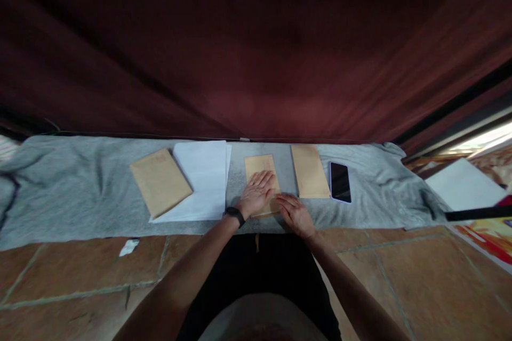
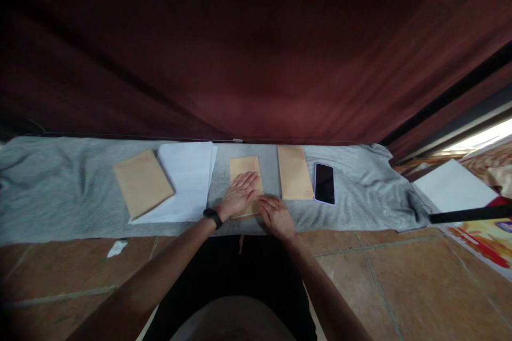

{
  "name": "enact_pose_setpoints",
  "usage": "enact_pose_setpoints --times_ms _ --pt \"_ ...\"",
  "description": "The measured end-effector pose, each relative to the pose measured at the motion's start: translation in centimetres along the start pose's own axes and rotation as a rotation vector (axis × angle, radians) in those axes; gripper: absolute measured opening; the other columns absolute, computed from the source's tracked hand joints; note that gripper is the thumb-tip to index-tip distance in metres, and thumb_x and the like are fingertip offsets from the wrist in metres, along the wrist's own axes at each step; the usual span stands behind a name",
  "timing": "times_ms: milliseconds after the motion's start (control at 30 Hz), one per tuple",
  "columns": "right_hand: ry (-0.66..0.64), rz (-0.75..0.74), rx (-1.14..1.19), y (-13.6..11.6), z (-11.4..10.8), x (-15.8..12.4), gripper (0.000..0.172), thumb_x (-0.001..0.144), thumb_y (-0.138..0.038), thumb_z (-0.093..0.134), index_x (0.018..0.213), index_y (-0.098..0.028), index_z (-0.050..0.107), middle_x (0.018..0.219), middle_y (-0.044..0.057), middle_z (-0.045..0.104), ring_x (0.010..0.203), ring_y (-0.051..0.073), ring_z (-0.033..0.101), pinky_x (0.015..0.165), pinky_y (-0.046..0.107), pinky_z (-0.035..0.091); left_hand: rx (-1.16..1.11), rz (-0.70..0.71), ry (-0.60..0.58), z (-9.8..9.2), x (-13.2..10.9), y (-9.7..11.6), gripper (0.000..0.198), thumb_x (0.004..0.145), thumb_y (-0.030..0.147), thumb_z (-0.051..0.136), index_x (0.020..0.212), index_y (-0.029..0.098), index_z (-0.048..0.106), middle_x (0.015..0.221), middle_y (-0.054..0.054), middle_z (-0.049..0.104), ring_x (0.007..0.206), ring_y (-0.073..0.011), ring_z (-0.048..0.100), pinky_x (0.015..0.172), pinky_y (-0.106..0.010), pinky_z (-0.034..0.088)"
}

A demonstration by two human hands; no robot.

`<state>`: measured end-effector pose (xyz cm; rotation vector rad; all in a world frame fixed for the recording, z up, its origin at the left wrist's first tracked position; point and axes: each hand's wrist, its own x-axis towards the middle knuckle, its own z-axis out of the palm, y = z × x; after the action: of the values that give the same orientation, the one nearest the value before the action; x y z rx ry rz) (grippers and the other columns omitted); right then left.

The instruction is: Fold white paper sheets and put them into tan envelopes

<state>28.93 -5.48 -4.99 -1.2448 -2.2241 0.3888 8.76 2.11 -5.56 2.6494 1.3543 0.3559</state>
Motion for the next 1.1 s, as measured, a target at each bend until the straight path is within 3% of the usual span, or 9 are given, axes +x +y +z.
enact_pose_setpoints --times_ms 167,433,667,867,1000,1100 --pt "0.098 0.073 0.092 0.6 0.5 1.1 0.040 0.104 -0.029 0.038 0.137 -0.022 0.059 0.136 0.010 0.064 0.130 0.022 0.057 0.111 0.045 0.048 -0.018 0.078 -0.024 -0.7 -3.3 1.5 0.055 0.104 0.039 0.032 0.154 0.016 0.035 0.161 -0.009 0.037 0.152 -0.0204 0.025 0.125 -0.044 0.020" --pt "-0.139 -0.106 -0.075 1.1 2.4 6.6 0.042 0.106 -0.032 0.035 0.143 -0.024 0.054 0.152 0.006 0.051 0.142 0.020 0.045 0.119 0.048 0.035 -0.034 0.144 -0.061 -1.8 -7.8 2.8 0.054 0.104 0.045 0.036 0.150 0.017 0.041 0.155 -0.008 0.046 0.150 -0.0189 0.031 0.126 -0.042 0.020" --pt "-0.070 -0.046 -0.247 3.3 3.8 11.4 0.047 0.104 -0.035 0.041 0.148 -0.024 0.047 0.156 0.007 0.046 0.145 0.021 0.041 0.121 0.046 0.029 -0.070 0.105 -0.036 -2.1 -8.5 3.0 0.049 0.104 0.039 0.040 0.150 0.023 0.041 0.160 -0.003 0.040 0.149 -0.0169 0.033 0.124 -0.039 0.027" --pt "-0.148 0.115 -0.347 3.3 4.0 14.3 0.051 0.105 -0.039 0.035 0.153 -0.022 0.040 0.157 0.008 0.043 0.147 0.022 0.036 0.123 0.047 0.022 -0.063 0.073 0.032 -1.5 -9.0 3.2 0.048 0.103 0.038 0.043 0.148 0.021 0.044 0.157 -0.007 0.044 0.146 -0.0191 0.038 0.122 -0.040 0.033" --pt "-0.130 0.122 -0.364 2.8 4.2 14.2 0.053 0.105 -0.039 0.033 0.155 -0.022 0.035 0.158 0.009 0.041 0.148 0.022 0.034 0.123 0.048 0.021 -0.052 0.070 0.055 -1.4 -9.3 3.2 0.050 0.104 0.037 0.040 0.150 0.019 0.040 0.157 -0.010 0.044 0.146 -0.0206 0.038 0.121 -0.041 0.035" --pt "-0.145 0.057 -0.357 2.5 4.2 12.5 0.054 0.105 -0.039 0.033 0.156 -0.022 0.034 0.160 0.008 0.038 0.149 0.022 0.033 0.124 0.048 0.021 -0.049 0.033 0.095 -1.2 -9.2 3.0 0.052 0.104 0.034 0.034 0.153 0.016 0.035 0.157 -0.012 0.042 0.148 -0.0215 0.036 0.120 -0.043 0.035"
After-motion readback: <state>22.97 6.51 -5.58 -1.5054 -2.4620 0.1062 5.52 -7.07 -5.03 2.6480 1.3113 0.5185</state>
